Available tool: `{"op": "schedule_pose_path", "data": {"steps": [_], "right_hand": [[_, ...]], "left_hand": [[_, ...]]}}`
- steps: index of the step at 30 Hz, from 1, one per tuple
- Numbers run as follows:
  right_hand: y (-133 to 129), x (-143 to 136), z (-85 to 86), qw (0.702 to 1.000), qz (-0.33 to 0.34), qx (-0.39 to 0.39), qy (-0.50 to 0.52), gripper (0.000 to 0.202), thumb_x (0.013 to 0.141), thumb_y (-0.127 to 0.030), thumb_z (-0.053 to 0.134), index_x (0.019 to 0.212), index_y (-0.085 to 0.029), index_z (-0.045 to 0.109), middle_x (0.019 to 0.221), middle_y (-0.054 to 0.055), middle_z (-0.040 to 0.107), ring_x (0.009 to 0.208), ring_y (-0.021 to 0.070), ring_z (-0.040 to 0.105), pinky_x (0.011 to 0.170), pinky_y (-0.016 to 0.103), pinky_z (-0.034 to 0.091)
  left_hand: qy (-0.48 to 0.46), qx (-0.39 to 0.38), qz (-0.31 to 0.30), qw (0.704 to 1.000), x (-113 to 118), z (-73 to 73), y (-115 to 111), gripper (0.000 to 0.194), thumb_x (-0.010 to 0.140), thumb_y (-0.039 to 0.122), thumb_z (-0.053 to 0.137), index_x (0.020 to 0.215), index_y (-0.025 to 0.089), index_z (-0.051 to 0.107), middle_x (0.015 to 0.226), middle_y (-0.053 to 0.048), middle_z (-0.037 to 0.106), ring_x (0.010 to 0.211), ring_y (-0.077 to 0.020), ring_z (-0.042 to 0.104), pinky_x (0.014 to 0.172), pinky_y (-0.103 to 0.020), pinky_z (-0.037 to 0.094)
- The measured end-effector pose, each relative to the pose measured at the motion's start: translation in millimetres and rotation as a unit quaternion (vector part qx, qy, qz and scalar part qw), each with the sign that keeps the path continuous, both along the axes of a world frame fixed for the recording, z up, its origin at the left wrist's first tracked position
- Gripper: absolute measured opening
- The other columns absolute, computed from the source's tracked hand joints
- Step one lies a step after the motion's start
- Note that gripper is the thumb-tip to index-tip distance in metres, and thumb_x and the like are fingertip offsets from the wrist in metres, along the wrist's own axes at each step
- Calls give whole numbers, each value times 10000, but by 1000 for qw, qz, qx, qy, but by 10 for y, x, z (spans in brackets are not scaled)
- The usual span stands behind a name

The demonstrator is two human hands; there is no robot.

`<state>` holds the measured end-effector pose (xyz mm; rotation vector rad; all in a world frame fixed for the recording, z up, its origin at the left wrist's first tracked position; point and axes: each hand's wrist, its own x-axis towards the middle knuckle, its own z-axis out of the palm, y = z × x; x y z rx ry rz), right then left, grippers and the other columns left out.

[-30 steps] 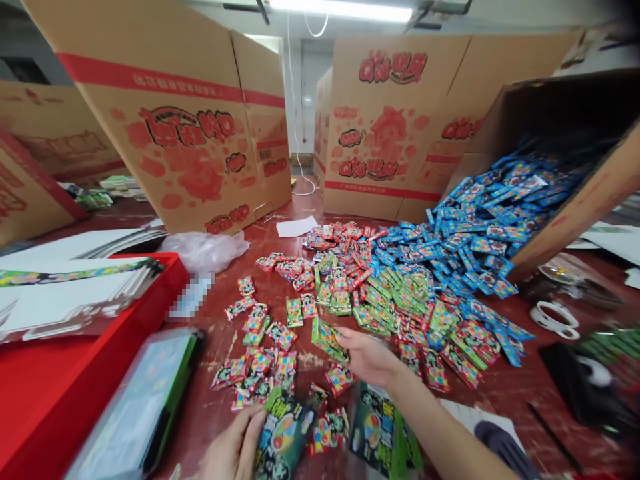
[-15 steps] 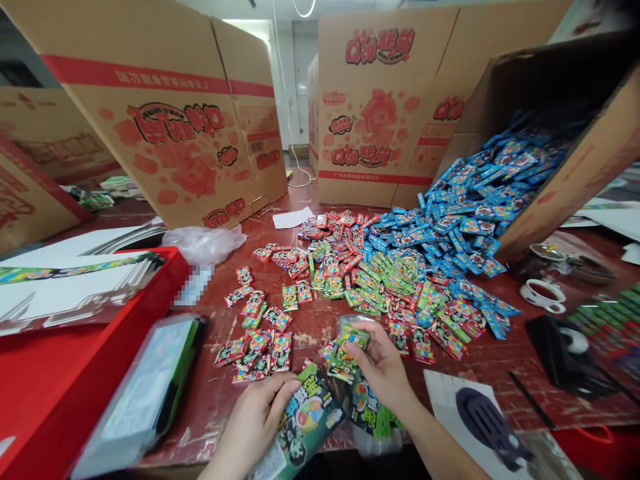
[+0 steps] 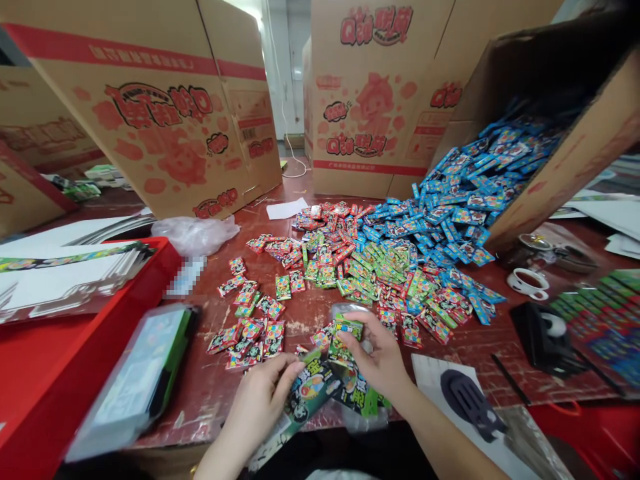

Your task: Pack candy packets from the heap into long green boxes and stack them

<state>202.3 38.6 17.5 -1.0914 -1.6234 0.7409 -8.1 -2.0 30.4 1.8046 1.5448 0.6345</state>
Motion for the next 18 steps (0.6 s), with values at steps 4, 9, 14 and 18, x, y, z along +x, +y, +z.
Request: {"op": "schedule_pose_path", "data": {"steps": [4, 9, 14, 18], "right_hand": [[-9, -16, 26, 999, 42, -12, 11, 173, 841, -282, 569, 1006, -229, 582, 946, 51, 646, 851, 194, 605, 769, 307, 469], [55, 45, -38, 977, 137, -153, 50, 188, 833, -343, 568, 969, -214, 577, 792, 3, 607, 667, 143, 570, 606, 246, 457], [103, 85, -42, 975, 165, -146, -19, 136, 848, -324, 557, 872, -201, 612, 806, 11, 612, 762, 160, 572, 700, 260, 438], [79, 35, 5, 979, 172, -94, -61, 127, 867, -290, 538, 835, -199, 620, 822, 28, 618, 791, 167, 570, 730, 273, 426]], "left_hand": [[-30, -26, 4, 999, 23, -12, 28, 353, 918, 448, 385, 852, 199, 626, 774, -8, 666, 716, -176, 599, 663, -228, 414], [-35, -10, 27, 999, 49, -39, 40, 365, 917, 458, 381, 804, 194, 607, 737, -8, 643, 687, -174, 578, 638, -232, 401], [4, 1, 28, 1000, 99, -106, 6, 355, 929, 427, 365, 771, 204, 592, 720, -18, 646, 685, -181, 591, 629, -242, 374], [34, -5, 25, 999, 128, -138, -3, 357, 932, 415, 358, 755, 204, 585, 694, -21, 641, 666, -189, 590, 610, -252, 355]]}}
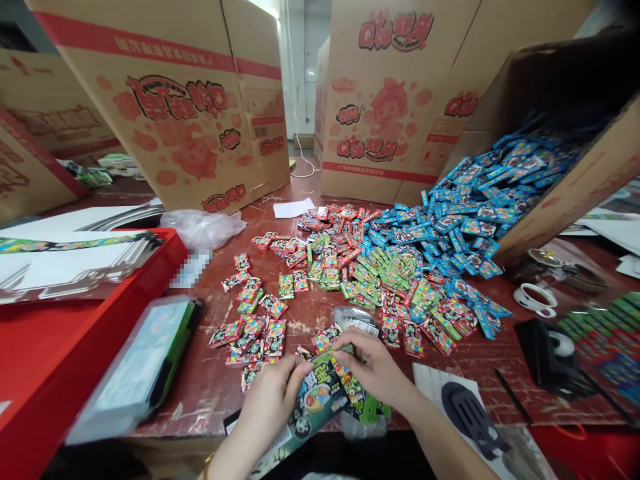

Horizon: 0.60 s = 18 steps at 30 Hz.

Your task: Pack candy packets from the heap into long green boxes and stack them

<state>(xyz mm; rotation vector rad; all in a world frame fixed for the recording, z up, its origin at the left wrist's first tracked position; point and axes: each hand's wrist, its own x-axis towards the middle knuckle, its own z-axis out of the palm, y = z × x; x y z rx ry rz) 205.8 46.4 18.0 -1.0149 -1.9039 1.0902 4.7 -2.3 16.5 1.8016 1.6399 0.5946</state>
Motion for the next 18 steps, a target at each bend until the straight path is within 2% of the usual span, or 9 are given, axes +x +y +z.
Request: {"op": "schedule_pose_path", "data": {"steps": [7, 11, 13, 16, 18], "right_hand": [[-30, -14, 17, 999, -9, 38, -26, 140, 875, -276, 533, 818, -199, 634, 795, 33, 599, 747, 165, 563, 678, 268, 417], [-33, 21, 49, 999, 37, 15, 2, 134, 855, -271, 574, 782, -190, 652, 790, 31, 596, 762, 161, 567, 694, 267, 419], [-37, 33, 35, 999, 41, -21, 29, 92, 821, -274, 621, 791, -190, 639, 787, 24, 601, 775, 166, 575, 709, 270, 430], [-76, 2, -50, 994, -42, -66, 79, 139, 746, -272, 700, 792, -198, 592, 757, 4, 592, 729, 164, 578, 661, 260, 449], [-135, -63, -122, 991, -89, -39, 92, 158, 717, -267, 724, 724, -197, 583, 842, 30, 612, 808, 186, 589, 722, 280, 463]], "left_hand": [[37, 2, 3, 999, 15, 1, -25, 332, 942, 387, 352, 781, 212, 583, 725, -24, 654, 684, -193, 608, 615, -251, 362], [56, -3, -22, 998, 19, 29, -30, 309, 941, 392, 362, 795, 216, 570, 728, -22, 649, 691, -198, 613, 609, -250, 358], [52, 1, -35, 998, 21, 55, -30, 306, 941, 394, 362, 792, 216, 562, 735, -21, 647, 692, -198, 610, 608, -250, 355], [21, 11, -24, 999, 27, 91, -34, 297, 943, 386, 361, 803, 219, 564, 741, -11, 644, 695, -190, 604, 615, -246, 356], [-12, 19, -9, 1000, 36, 102, -40, 278, 942, 376, 371, 824, 222, 571, 764, -5, 647, 716, -182, 604, 636, -240, 365]]}}
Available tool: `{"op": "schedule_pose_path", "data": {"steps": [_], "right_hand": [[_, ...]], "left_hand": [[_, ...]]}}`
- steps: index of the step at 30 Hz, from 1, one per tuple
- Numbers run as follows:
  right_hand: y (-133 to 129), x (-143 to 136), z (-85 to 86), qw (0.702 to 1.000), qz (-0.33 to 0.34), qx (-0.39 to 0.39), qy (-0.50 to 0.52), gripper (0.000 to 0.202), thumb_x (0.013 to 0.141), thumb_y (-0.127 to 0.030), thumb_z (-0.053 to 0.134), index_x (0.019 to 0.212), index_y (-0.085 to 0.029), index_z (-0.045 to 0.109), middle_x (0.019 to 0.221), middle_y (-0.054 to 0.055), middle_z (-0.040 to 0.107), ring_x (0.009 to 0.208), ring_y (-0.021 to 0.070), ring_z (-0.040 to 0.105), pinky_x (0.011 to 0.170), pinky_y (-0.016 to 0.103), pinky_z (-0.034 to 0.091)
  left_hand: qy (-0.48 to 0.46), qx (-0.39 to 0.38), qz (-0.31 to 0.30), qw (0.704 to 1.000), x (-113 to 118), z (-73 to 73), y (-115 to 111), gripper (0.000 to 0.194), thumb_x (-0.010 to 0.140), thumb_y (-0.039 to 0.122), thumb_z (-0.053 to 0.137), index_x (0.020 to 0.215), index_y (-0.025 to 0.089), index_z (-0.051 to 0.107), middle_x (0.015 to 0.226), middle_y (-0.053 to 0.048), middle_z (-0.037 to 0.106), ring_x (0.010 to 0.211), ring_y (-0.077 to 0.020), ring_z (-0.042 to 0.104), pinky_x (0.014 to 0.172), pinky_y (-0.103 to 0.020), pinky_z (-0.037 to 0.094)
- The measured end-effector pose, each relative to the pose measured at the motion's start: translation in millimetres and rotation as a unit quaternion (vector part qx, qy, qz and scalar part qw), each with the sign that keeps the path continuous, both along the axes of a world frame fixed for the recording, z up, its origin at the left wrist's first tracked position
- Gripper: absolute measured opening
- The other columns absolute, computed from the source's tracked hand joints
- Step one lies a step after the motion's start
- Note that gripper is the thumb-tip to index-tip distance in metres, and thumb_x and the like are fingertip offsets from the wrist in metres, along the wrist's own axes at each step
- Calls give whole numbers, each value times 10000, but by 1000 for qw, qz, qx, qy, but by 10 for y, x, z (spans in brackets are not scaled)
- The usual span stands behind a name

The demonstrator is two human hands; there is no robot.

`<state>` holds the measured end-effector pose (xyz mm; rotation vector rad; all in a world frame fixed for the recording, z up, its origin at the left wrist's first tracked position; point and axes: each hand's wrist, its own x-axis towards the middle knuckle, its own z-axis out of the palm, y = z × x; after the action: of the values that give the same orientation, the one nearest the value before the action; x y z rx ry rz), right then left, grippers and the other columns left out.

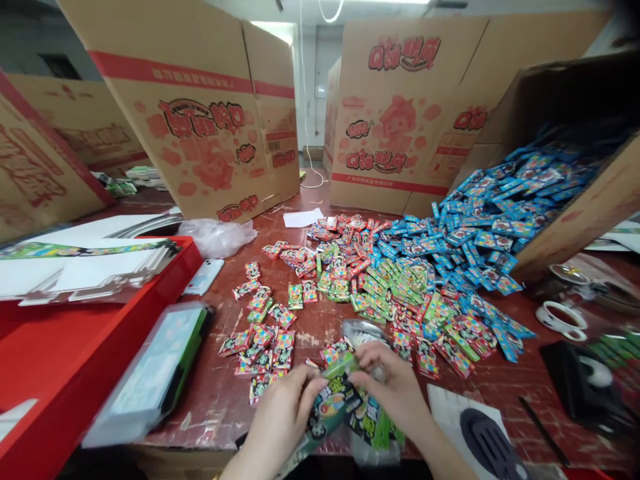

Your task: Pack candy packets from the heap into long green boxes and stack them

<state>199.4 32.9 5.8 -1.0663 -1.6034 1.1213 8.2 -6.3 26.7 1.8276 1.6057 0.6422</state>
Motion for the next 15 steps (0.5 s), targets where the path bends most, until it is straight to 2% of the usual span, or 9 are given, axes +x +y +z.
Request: {"op": "schedule_pose_path", "data": {"steps": [2, 5, 9, 10, 12, 15], "right_hand": [[-75, -87, -46, 999, 1, 40, -19, 143, 715, -274, 727, 687, -191, 613, 1037, 77, 607, 979, 230, 568, 862, 330, 439], [-163, -222, -26, 997, 30, 55, -49, 96, 761, -298, 682, 746, -203, 674, 1281, 103, 500, 1153, 277, 483, 976, 401, 375], [-27, -455, 40, 986, 124, 71, -80, 103, 798, -306, 643, 830, -227, 700, 1348, 79, 458, 1231, 269, 427, 1030, 414, 332], [78, -543, 28, 985, 134, 74, -83, 116, 815, -308, 622, 812, -218, 695, 1313, 80, 491, 1203, 253, 458, 1014, 392, 357], [359, -772, -41, 985, 106, 70, -118, 184, 866, -283, 546, 761, -191, 665, 1177, 89, 582, 1087, 208, 547, 933, 328, 429], [833, -1240, -199, 971, 43, 48, -232, 80, 838, -179, 554, 816, -167, 630, 962, 85, 651, 941, 185, 602, 839, 287, 467]], "left_hand": [[-28, 4, 7, 1000, 9, 3, -10, 274, 940, 370, 378, 823, 222, 577, 772, -2, 649, 727, -175, 603, 654, -234, 373], [-58, 1, 19, 998, -19, 6, -33, 282, 935, 376, 388, 804, 218, 581, 759, -2, 641, 723, -171, 594, 657, -228, 381], [-118, -5, 54, 992, -283, -55, -127, 310, 924, 417, 387, 810, 208, 586, 763, -9, 642, 728, -169, 596, 678, -225, 413], [-136, -10, 77, 988, -401, -96, -170, 332, 916, 447, 387, 815, 205, 591, 759, -13, 647, 720, -172, 600, 679, -228, 427], [-169, -23, 157, 973, -671, -209, -274, 393, 874, 538, 414, 840, 202, 614, 762, -27, 665, 733, -197, 617, 680, -245, 464], [-215, -44, 333, 917, -1046, -408, -422, 519, 722, 690, 527, 834, 205, 674, 839, -65, 712, 879, -284, 643, 713, -321, 528]]}}
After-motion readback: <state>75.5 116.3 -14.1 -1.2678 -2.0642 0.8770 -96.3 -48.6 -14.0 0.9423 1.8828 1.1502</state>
